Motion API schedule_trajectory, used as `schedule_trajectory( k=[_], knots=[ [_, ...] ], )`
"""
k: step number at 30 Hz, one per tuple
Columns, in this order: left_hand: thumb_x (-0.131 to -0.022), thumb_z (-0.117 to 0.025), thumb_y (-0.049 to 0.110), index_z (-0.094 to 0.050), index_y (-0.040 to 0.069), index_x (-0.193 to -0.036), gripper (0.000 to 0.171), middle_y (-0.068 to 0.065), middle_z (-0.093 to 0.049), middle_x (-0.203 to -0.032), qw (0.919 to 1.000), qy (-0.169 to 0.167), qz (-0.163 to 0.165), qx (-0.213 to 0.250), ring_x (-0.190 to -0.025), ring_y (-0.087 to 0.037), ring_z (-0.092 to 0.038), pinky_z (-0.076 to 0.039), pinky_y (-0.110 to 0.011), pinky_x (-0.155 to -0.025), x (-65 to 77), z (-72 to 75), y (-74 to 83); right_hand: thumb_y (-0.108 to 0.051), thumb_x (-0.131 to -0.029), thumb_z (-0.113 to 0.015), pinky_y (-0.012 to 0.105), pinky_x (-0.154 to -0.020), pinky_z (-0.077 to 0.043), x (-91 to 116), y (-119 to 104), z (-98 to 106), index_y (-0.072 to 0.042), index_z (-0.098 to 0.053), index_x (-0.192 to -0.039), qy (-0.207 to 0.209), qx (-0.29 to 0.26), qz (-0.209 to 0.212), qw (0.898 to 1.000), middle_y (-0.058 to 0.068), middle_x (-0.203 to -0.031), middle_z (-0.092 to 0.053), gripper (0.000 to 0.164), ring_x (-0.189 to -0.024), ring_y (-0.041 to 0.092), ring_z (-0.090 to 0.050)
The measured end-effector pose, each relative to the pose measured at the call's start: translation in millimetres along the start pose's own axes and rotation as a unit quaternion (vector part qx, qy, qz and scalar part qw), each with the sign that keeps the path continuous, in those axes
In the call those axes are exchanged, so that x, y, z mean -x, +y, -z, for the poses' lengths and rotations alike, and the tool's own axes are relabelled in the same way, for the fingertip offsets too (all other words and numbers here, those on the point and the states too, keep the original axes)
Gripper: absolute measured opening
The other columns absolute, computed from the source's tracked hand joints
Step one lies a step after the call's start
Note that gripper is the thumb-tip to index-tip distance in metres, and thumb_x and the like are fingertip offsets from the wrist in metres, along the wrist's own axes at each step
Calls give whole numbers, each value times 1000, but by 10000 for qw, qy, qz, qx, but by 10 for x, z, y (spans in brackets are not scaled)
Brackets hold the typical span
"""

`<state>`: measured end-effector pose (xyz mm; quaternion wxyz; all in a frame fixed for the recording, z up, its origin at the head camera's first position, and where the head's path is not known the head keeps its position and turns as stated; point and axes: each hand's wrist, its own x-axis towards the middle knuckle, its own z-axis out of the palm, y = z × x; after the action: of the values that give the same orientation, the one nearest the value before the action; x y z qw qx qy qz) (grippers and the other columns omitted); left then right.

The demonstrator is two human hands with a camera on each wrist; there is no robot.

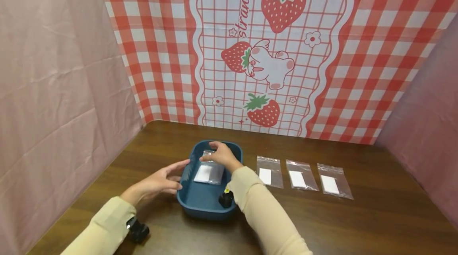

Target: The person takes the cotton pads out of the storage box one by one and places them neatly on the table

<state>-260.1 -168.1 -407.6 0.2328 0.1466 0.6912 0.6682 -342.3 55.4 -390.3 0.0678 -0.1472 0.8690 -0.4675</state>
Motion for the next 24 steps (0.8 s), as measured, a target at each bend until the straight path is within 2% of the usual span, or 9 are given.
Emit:
schedule_trajectory(
  k=[6, 13, 16, 19, 22, 24],
  knots=[
    [-82, -62, -3, -23, 8, -148, 78, -27, -29, -142, 10000, 11, -17, -52, -117, -41, -46, -50, -45, -81, 5, 4, 11, -22, -72, -80, 45, -99, -36, 23, -1, 3, 1, -46, -134, -712, 579, 3, 9958, 18, -134, -47, 75, -124, 33, -42],
    [-82, -61, -4, -23, 10, -148, 78, -29, -31, -140, 10000, -9, 40, 8, -116, -41, -48, -50, -45, -82, 6, -4, 3, -23, -68, -83, 45, -104, -29, 56, 3, 1, -5, -42, -138, -1681, 1247, -86, 9778, 16, -140, -40, 83, -129, 31, -34],
    [-82, -61, -5, -23, 10, -148, 78, -29, -30, -140, 10000, -8, 41, 28, -115, -40, -48, -50, -45, -81, 5, -2, 6, -20, -66, -85, 42, -98, -37, 62, -1, 6, -8, -47, -135, -2028, 1502, -88, 9676, 15, -135, -44, 80, -117, 27, -45],
    [-82, -61, -5, -22, 10, -148, 78, -30, -30, -140, 10000, -20, 34, 35, -116, -41, -47, -50, -44, -81, 0, 1, 4, -14, -66, -84, 37, -78, -50, 63, -6, 11, -9, -51, -131, -2279, 1531, -127, 9615, 12, -125, -49, 73, -89, 22, -58],
    [-82, -60, -6, -21, 8, -148, 78, -32, -30, -139, 10000, -53, -4, 65, -116, -42, -47, -51, -43, -80, -4, 2, 1, -8, -67, -82, 32, -60, -53, 60, -3, 14, -7, -52, -129, -2422, 1452, -180, 9591, 10, -119, -51, 69, -66, 19, -59],
    [-82, -60, -7, -21, 7, -148, 78, -33, -30, -138, 9999, -73, -23, 87, -117, -43, -46, -51, -43, -80, -4, 2, -4, -9, -68, -81, 29, -61, -51, 56, 2, 13, -7, -53, -128, -2422, 1592, -54, 9571, 9, -116, -52, 66, -68, 17, -58]
  ],
)
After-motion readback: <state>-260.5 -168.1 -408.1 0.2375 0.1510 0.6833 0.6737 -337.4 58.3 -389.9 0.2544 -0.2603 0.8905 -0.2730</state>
